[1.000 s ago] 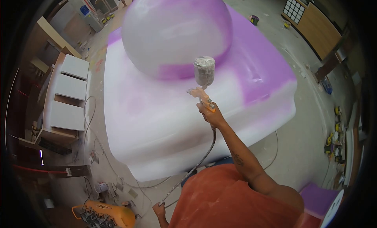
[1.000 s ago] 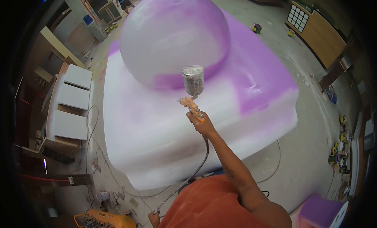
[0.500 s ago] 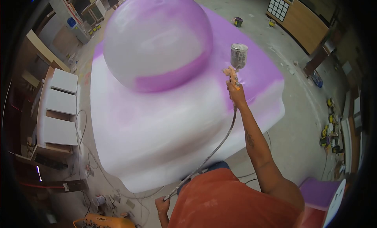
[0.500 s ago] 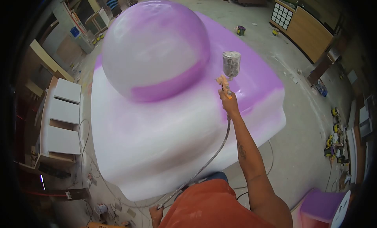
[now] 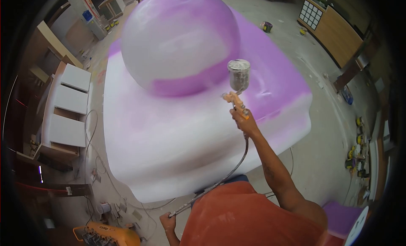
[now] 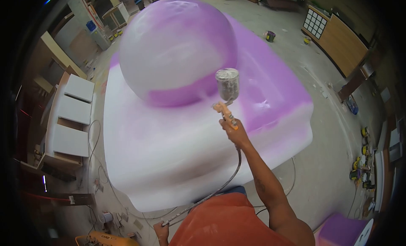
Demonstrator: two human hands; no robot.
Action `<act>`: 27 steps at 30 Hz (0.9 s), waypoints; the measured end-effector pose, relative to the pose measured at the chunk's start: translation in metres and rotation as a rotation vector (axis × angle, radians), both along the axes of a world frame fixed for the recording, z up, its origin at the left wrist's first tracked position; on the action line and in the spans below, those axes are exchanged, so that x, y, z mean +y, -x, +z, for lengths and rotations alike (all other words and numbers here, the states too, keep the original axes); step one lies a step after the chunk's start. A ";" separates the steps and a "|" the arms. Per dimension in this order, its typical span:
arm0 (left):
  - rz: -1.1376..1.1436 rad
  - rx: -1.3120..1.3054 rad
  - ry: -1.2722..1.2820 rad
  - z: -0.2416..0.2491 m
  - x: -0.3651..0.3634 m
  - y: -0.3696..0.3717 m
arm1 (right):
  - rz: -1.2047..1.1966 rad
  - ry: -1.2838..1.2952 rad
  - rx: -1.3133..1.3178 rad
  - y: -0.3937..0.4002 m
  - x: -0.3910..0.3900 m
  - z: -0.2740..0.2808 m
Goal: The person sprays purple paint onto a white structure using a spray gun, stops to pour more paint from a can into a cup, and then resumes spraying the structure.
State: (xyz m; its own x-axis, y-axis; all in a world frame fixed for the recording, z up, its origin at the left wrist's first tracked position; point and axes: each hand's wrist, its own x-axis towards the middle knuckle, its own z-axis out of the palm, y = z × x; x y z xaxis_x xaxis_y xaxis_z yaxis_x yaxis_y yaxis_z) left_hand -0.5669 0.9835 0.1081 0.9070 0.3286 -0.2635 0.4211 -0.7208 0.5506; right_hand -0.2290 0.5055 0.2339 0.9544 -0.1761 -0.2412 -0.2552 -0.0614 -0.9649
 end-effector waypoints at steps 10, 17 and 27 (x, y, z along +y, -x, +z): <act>0.021 0.020 -0.043 0.009 0.035 0.016 | 0.259 -0.103 -0.049 -0.002 0.081 0.032; -0.132 -0.002 0.007 0.010 -0.008 -0.020 | -0.085 0.059 -0.049 -0.016 -0.013 0.028; -0.300 -0.018 0.082 0.025 -0.077 -0.052 | -0.384 0.295 -0.258 -0.070 -0.114 0.030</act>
